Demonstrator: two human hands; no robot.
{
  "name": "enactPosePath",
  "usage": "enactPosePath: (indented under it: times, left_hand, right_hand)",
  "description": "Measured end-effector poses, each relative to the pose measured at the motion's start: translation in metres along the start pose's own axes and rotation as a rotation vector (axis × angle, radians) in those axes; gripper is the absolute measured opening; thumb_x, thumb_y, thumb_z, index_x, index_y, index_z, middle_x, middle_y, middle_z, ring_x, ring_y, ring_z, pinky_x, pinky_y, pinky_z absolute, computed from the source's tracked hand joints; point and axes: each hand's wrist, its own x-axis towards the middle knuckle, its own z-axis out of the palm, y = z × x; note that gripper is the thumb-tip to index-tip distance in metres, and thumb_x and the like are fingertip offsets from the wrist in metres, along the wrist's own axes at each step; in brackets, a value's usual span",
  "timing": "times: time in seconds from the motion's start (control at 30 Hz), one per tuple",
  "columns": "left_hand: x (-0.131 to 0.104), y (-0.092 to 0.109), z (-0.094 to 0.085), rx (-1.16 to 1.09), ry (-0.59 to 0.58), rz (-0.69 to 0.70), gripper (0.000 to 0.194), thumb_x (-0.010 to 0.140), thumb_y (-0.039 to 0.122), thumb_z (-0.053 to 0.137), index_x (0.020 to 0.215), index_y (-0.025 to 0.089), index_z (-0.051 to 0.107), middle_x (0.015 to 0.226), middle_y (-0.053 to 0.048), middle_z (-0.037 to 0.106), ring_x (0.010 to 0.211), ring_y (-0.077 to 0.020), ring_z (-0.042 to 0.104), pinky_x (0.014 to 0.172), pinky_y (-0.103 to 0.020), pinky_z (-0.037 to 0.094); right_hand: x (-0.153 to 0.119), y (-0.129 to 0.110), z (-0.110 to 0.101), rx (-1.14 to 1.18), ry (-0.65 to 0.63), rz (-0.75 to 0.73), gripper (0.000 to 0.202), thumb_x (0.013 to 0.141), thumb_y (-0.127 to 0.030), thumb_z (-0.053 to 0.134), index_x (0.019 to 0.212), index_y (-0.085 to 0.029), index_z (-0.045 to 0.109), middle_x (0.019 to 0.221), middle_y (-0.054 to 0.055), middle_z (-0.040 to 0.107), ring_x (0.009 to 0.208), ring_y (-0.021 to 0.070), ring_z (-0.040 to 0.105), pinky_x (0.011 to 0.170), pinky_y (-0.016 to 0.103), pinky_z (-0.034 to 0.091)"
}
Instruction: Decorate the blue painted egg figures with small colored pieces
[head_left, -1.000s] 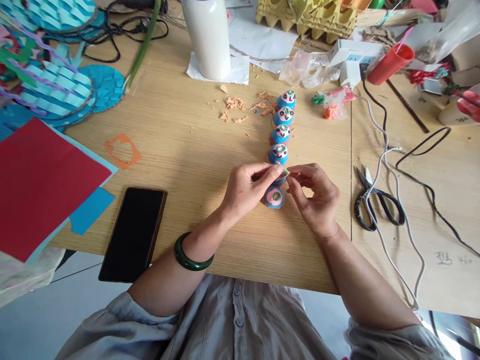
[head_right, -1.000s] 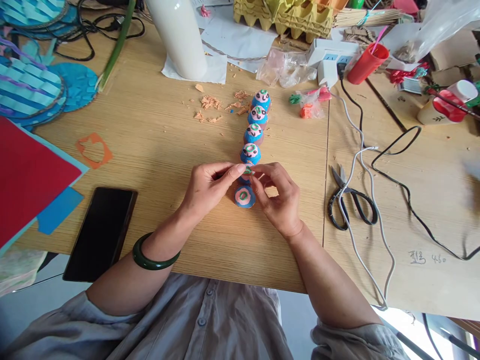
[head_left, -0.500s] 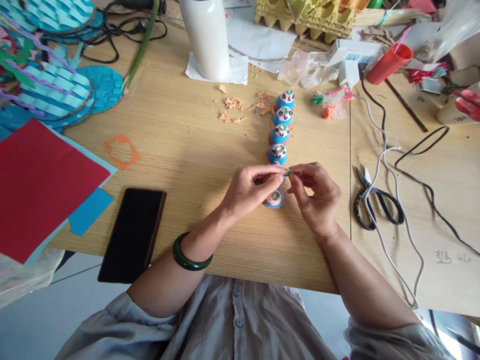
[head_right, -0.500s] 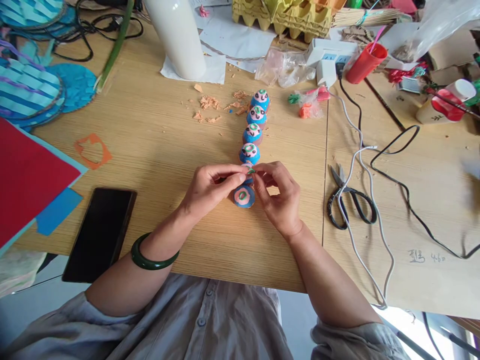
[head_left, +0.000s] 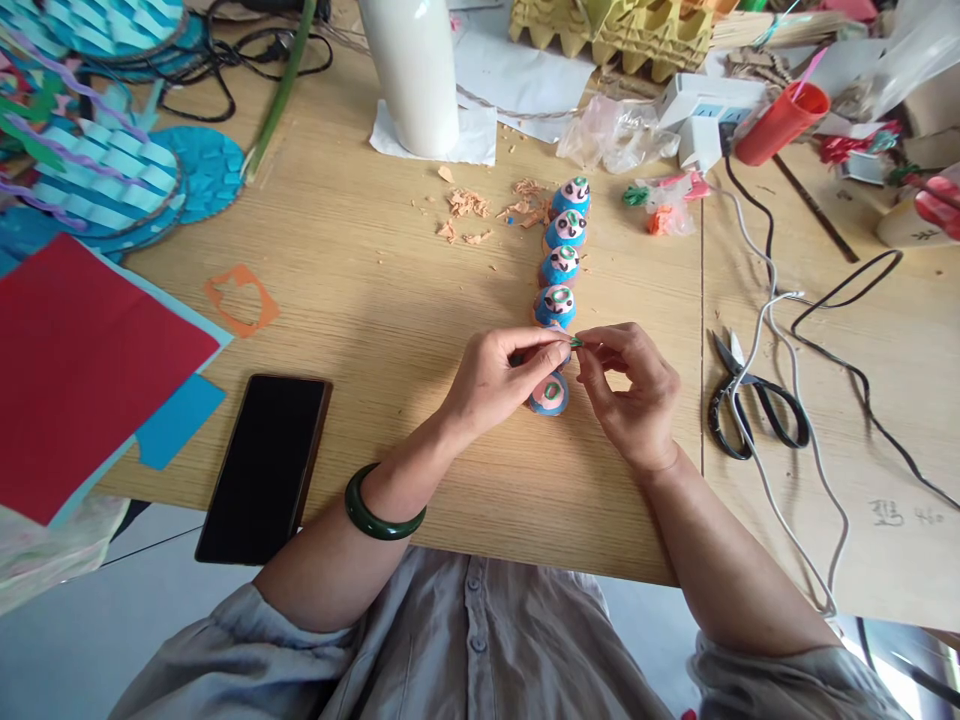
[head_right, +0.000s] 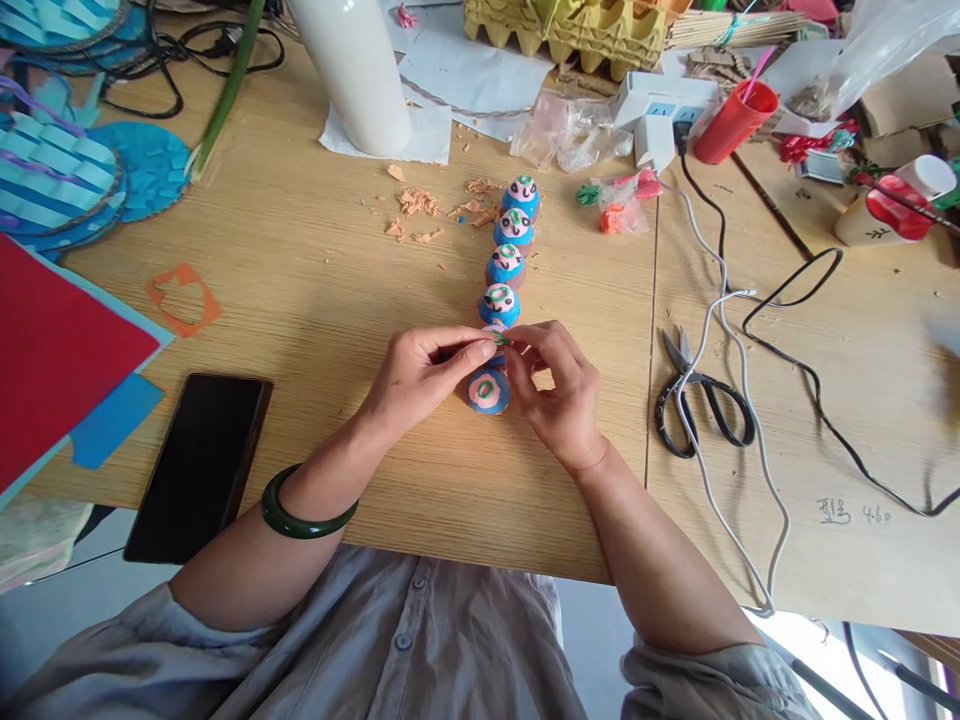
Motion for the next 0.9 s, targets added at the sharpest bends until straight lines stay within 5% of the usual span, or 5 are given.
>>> enactPosePath:
  times: [0.5, 0.9]
  left_hand:
    - [0.002, 0.0013, -0.0018, 0.061, 0.001, 0.021, 0.027, 0.091, 0.039, 0.068, 0.09, 0.016, 0.082, 0.073, -0.003, 0.074, 0.067, -0.0134, 0.062, 0.062, -0.023, 0.047]
    - [0.0016, -0.0005, -0.0016, 0.156, 0.078, 0.118, 0.023, 0.09, 0.034, 0.067, 0.088, 0.017, 0.082, 0.071, -0.002, 0.074, 0.061, -0.0119, 0.058, 0.059, -0.023, 0.045]
  right_hand:
    - [0.0018, 0.0004, -0.0008, -0.094, -0.012, -0.122, 0.015, 0.096, -0.017, 0.063, 0.107, -0.026, 0.068, 0.092, 0.002, 0.071, 0.071, 0.0136, 0.064, 0.06, 0.03, 0.057]
    - [-0.0016, 0.0004, 0.002, 0.206, -0.009, 0.184, 0.013, 0.1, -0.034, 0.064, 0.102, -0.023, 0.07, 0.095, 0.002, 0.071, 0.07, 0.0099, 0.069, 0.06, 0.024, 0.06]
